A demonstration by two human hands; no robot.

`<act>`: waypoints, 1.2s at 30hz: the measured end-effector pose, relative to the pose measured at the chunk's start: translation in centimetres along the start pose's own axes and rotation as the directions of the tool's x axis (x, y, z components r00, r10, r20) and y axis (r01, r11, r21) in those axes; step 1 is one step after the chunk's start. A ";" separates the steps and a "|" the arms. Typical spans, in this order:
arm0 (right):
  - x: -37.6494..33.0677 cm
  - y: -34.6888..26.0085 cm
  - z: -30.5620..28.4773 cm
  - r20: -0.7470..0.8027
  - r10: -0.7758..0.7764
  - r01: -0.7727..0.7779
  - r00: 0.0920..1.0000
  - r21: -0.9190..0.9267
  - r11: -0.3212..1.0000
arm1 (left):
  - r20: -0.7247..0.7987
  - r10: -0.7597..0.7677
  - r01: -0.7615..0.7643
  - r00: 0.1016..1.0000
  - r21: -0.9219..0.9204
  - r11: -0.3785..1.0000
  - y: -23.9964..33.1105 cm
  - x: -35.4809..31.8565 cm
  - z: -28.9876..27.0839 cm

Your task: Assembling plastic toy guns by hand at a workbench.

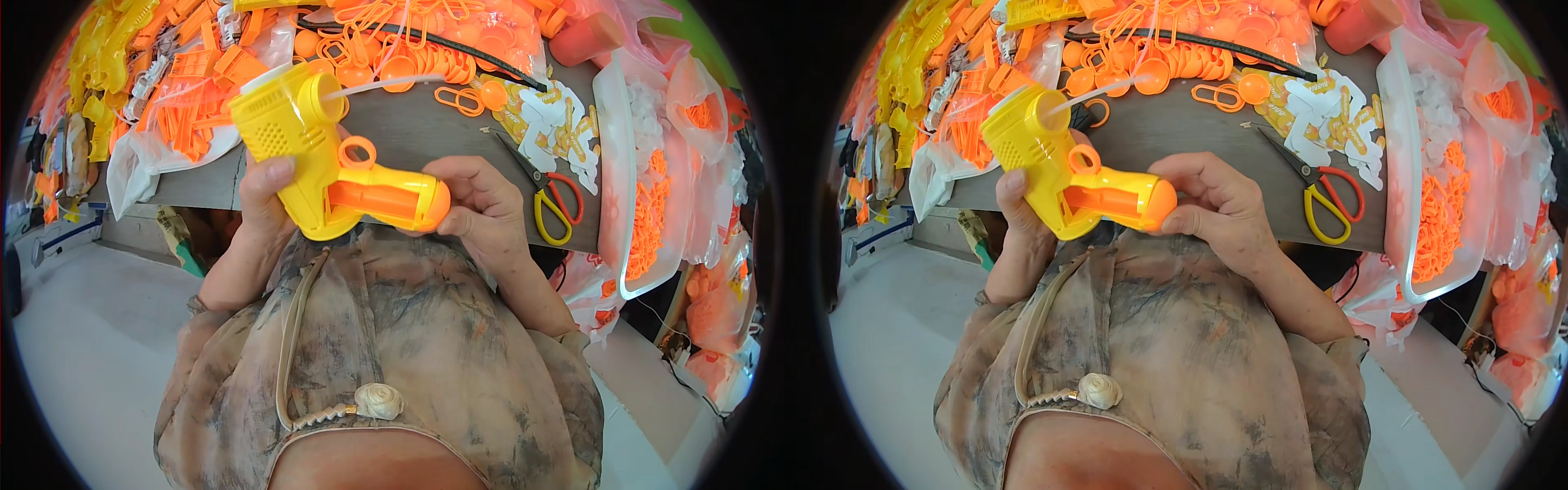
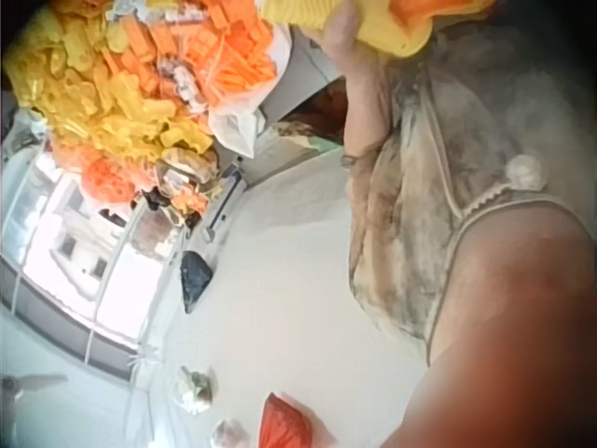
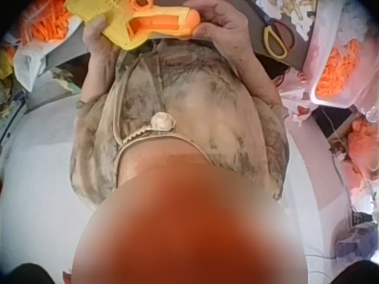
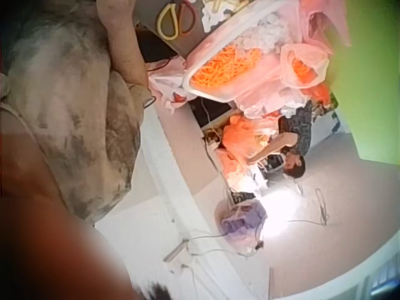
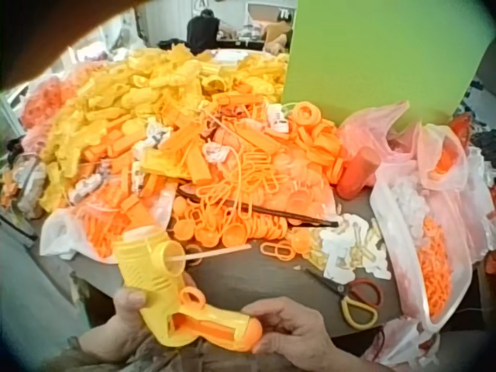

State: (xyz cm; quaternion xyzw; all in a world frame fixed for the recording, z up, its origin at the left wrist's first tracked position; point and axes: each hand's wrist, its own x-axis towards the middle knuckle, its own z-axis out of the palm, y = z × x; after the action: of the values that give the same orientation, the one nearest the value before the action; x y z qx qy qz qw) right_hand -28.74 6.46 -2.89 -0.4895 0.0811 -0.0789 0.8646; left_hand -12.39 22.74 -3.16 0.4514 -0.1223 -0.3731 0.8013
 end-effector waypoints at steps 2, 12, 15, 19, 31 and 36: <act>-0.2 0.1 0.1 0.012 0.038 -0.038 0.999 0.025 0.999 | 0.142 -0.063 0.061 0.988 0.018 0.998 0.1 -0.4 -0.5; 1.1 -0.2 -2.9 -0.196 -0.104 -0.077 0.975 -0.737 0.671 | -0.074 -0.036 0.040 0.997 0.049 0.998 -0.8 0.1 -3.2; 2.4 0.1 -4.9 -0.022 -0.445 -0.078 0.895 -0.991 -0.108 | -0.047 -0.024 0.024 0.999 0.002 1.000 0.2 0.5 -2.1; 4.0 1.2 -5.2 0.020 -0.555 -0.104 0.832 -0.976 -0.192 | 0.015 -0.035 0.034 0.999 0.036 0.999 -0.1 0.5 -1.6; 4.2 -2.8 -6.4 -0.336 0.082 -0.262 0.938 -0.534 0.804 | -0.033 -0.102 0.103 0.994 0.053 0.993 0.0 0.9 -1.1; 3.0 -3.2 -4.8 -0.247 0.187 -0.265 0.951 -0.334 0.904 | -0.004 -0.124 0.124 0.992 0.011 0.992 0.0 1.1 -0.4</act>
State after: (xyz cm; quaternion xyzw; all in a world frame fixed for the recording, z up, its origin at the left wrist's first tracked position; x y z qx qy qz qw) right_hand -27.08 0.21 -2.76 -0.6171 0.2413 -0.0125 0.7488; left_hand -11.41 22.23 -3.53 0.4631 -0.0948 -0.4206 0.7743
